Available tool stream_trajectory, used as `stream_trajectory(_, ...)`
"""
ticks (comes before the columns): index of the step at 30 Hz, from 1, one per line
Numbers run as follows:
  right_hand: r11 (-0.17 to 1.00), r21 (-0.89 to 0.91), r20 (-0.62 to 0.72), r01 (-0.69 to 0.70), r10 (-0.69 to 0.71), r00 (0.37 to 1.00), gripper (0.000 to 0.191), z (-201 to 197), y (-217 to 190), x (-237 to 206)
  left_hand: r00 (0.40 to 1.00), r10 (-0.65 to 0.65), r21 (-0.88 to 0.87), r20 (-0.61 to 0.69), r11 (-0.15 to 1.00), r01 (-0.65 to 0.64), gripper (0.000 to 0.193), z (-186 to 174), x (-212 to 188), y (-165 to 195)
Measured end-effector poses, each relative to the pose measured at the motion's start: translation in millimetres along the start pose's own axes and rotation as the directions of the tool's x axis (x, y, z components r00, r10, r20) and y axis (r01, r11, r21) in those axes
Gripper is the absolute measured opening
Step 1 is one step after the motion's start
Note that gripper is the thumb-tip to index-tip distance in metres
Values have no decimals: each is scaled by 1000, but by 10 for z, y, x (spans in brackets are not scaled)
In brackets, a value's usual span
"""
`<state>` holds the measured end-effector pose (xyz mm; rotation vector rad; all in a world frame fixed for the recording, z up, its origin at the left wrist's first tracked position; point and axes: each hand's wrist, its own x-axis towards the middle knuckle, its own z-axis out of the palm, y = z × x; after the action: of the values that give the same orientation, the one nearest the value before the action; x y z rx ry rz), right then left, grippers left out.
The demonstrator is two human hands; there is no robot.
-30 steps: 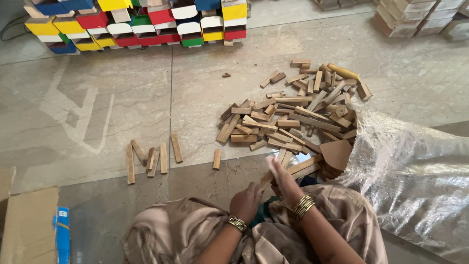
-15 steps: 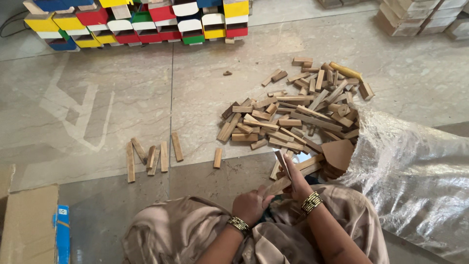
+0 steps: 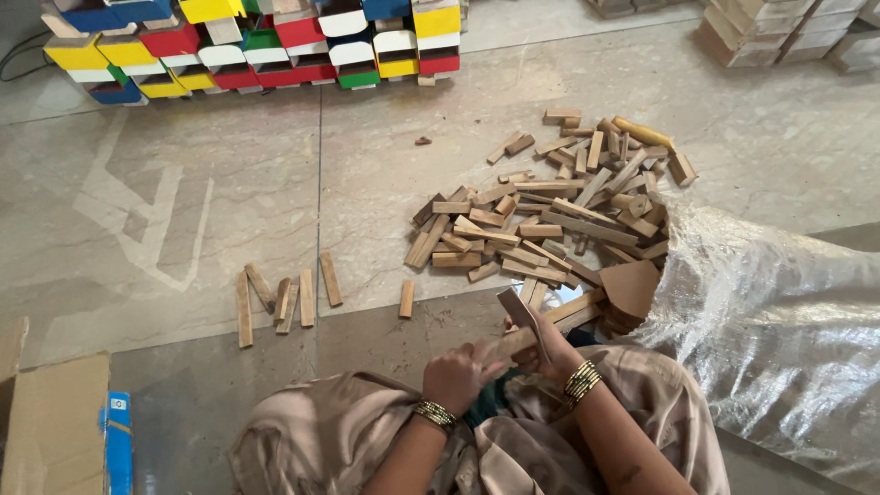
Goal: The person sits on the floor and sands small wooden pieces one at a time using a sanding block, taking each piece from a pile spilling out of a sack and setting sanded pieces aside on the floor.
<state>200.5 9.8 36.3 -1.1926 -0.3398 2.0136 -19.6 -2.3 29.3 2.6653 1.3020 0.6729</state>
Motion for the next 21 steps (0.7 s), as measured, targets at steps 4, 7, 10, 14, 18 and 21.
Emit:
stream_trajectory(4, 998, -61, -27, -3, 1, 1000, 62, 38, 27, -28, 988, -91, 66, 121, 994, 84, 46, -23, 9, 6)
stream_trajectory(7, 985, -170, -166, 27, -56, 985, 56, 117, 24, -81, 983, 19, 4, 183, 1000, -20, 45, -43, 8, 23)
stream_trajectory(10, 994, -89, -169, 67, -81, 982, 45, 175, 22, -86, 980, -50, 62, 195, 997, 39, 44, -57, 32, 30)
stream_trajectory(14, 998, -19, -223, 52, -55, 973, 49, 166, 61, 6, 957, -163, 106, 241, 984, 141, 45, -86, 52, 0)
stream_trajectory(18, 979, -163, -161, 123, -149, 976, 48, 95, 31, 48, 980, 71, 15, 185, 997, -75, 48, -77, 7, 29)
stream_trajectory(21, 999, -47, -108, 28, -32, 994, 68, 50, -40, 24, 971, -81, -110, 225, 988, 108, 44, -43, 15, 45)
